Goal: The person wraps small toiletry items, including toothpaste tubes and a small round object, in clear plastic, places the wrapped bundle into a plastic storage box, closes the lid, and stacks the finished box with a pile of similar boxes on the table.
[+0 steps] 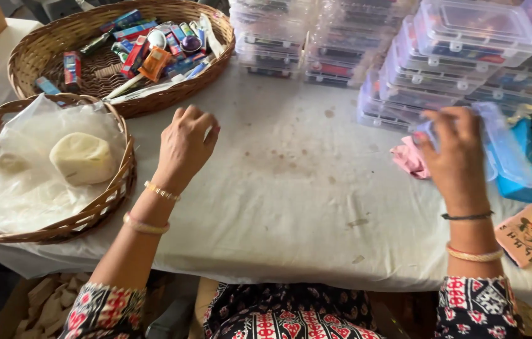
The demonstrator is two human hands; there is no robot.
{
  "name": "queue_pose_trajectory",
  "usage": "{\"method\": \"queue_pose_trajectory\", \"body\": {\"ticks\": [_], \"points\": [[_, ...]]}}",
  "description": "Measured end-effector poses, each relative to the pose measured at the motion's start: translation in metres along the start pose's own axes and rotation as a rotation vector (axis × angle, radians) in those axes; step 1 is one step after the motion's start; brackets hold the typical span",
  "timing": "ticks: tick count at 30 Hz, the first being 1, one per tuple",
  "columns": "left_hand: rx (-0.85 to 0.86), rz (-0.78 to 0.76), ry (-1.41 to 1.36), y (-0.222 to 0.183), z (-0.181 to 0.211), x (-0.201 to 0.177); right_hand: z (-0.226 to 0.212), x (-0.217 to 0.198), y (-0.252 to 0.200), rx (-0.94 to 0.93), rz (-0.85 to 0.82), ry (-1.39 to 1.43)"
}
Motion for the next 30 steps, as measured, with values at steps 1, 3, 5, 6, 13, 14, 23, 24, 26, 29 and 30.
{"method": "queue_pose_trajectory", "body": {"ticks": [1, 3, 5, 6, 13, 14, 23, 24, 26, 29, 30], "points": [[0.003, 0.039, -0.002, 0.006, -0.001, 0.003, -0.011, 0.006, 0.005, -0.012, -0.081, 0.209], [-0.022, 0.026, 0.023, 0.022, 0.0, 0.013, -0.008, 0.043, 0.004, -0.059, -0.207, 0.139], [-0.046, 0.017, 0.047, 0.038, -0.004, 0.027, -0.002, 0.077, 0.0, -0.109, -0.327, 0.068], [-0.06, 0.0, 0.067, 0.045, -0.009, 0.037, 0.003, 0.092, -0.004, -0.09, -0.374, -0.067], [-0.163, -0.026, 0.198, 0.095, -0.065, 0.099, 0.032, 0.15, -0.039, 0.082, -0.413, -0.355], [-0.162, -0.029, 0.198, 0.1, -0.086, 0.109, 0.048, 0.164, -0.048, 0.085, -0.416, -0.354], [-0.602, 0.046, 0.369, 0.117, -0.211, 0.135, 0.005, 0.106, -0.019, -0.033, -0.106, -0.2], [-0.631, -0.018, 0.364, 0.114, -0.216, 0.134, 0.009, 0.11, -0.024, 0.009, -0.215, -0.267], [-0.658, -0.081, 0.36, 0.111, -0.226, 0.138, 0.022, 0.123, -0.035, 0.053, -0.322, -0.332], [-0.639, -0.132, 0.425, 0.108, -0.241, 0.151, 0.045, 0.146, -0.055, 0.046, -0.415, -0.321], [-0.641, -0.113, 0.437, 0.108, -0.246, 0.156, 0.049, 0.151, -0.059, 0.044, -0.432, -0.313]]}}
Point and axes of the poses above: each hand's wrist, its own y-axis towards the middle knuckle, its own x-axis out of the palm, z = x × y, the point moved 1 cm from there along y, towards the middle knuckle, and after that the axes turned 7 degrees about z, right-handed, at the moved point
